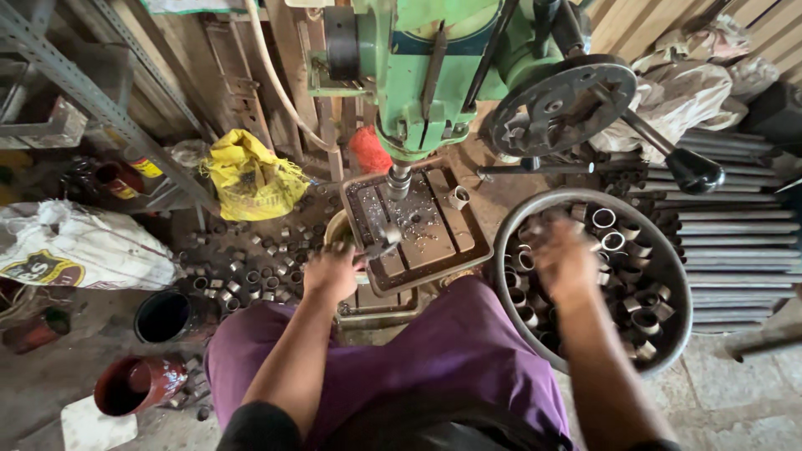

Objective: The person operates a drill press to machine small metal cylindrical parts. They pick up a part from a large metal basin, place it on the drill press table, and use the handwheel to lower the drill bit into the part. After drilling, the person removes the part and places it into a tray on the table.

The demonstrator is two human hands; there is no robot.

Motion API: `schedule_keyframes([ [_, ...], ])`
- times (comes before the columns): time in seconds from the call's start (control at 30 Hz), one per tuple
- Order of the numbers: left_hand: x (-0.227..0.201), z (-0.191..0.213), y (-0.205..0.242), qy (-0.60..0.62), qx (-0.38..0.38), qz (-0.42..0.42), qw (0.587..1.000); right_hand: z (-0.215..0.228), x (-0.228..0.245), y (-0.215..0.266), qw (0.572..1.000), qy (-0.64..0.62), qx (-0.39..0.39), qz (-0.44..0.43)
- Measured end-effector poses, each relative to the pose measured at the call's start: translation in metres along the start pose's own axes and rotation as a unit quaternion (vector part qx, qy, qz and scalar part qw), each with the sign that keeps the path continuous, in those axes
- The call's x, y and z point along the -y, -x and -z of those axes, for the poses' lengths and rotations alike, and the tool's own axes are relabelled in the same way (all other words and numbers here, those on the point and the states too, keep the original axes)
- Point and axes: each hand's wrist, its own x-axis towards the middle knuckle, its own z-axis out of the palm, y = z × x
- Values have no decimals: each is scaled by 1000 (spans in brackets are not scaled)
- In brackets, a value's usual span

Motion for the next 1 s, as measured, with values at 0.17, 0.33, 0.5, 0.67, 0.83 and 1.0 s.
schedule_keyframes([
  [0.17,18,-29,-21,5,-88,8,996,-11,128,12,985,-43,35,164],
  [0.33,17,-31,-27,31,-94,17,995,-35,232,18,942,275,65,183],
  [0.5,16,-27,-31,10,-78,17,997,-69,241,18,717,672,76,171],
  [0.67,15,-25,-27,38,-91,17,995,-86,183,20,691,720,3,73],
  [0.83,13,-24,-29,33,-97,12,995,-78,149,10,831,527,72,165],
  [1.0,13,-26,-29,34,-101,19,994,-85,186,17,787,611,12,84],
])
